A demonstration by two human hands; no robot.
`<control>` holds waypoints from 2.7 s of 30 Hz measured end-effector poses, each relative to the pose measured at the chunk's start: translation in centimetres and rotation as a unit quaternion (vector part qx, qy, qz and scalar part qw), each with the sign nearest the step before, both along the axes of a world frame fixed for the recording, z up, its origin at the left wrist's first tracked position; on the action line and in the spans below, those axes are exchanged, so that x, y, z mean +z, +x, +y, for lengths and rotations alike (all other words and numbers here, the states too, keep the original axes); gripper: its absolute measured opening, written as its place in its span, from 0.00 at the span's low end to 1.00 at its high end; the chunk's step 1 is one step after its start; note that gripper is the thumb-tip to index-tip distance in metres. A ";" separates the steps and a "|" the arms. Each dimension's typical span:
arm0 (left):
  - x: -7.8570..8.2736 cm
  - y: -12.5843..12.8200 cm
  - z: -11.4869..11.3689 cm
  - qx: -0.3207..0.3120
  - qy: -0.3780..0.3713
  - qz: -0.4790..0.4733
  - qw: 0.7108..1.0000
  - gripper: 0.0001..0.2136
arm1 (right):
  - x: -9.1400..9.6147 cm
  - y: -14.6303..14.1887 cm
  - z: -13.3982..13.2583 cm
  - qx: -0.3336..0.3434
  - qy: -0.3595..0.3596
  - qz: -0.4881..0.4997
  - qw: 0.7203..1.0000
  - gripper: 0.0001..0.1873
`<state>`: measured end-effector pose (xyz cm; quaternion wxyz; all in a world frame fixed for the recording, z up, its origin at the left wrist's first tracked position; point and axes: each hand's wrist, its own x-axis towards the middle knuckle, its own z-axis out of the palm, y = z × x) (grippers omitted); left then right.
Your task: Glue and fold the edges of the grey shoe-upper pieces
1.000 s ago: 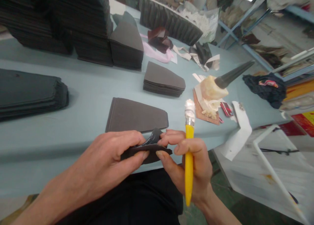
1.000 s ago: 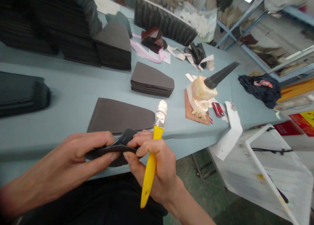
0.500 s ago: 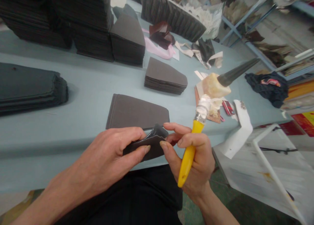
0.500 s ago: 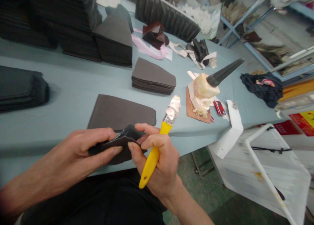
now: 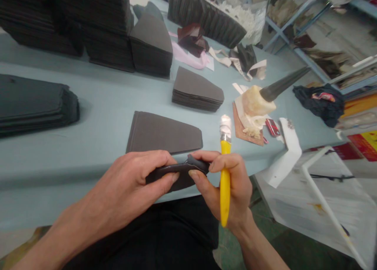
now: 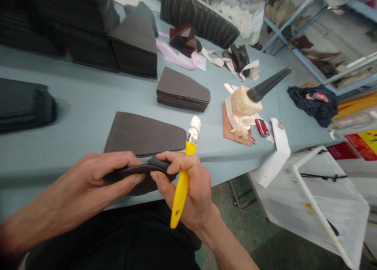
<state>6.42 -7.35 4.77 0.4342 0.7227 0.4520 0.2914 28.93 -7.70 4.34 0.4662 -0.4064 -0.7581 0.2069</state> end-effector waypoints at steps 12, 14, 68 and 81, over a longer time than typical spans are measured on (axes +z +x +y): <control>-0.4 0.0 0.2 0.014 -0.030 0.027 0.999 0.14 | -0.5 -0.3 0.1 -0.002 0.093 0.004 0.996 0.18; -0.3 0.1 0.2 0.012 -0.033 0.025 0.999 0.14 | -0.5 -0.2 0.0 0.011 0.097 -0.006 0.995 0.18; -0.2 0.7 -0.2 0.072 -0.049 0.118 0.989 0.15 | -1.7 -0.2 0.1 -0.017 0.209 -0.206 0.956 0.10; -0.2 1.6 0.2 0.098 -0.058 0.182 0.977 0.16 | -1.9 -0.1 0.3 -0.013 0.217 -0.244 0.945 0.10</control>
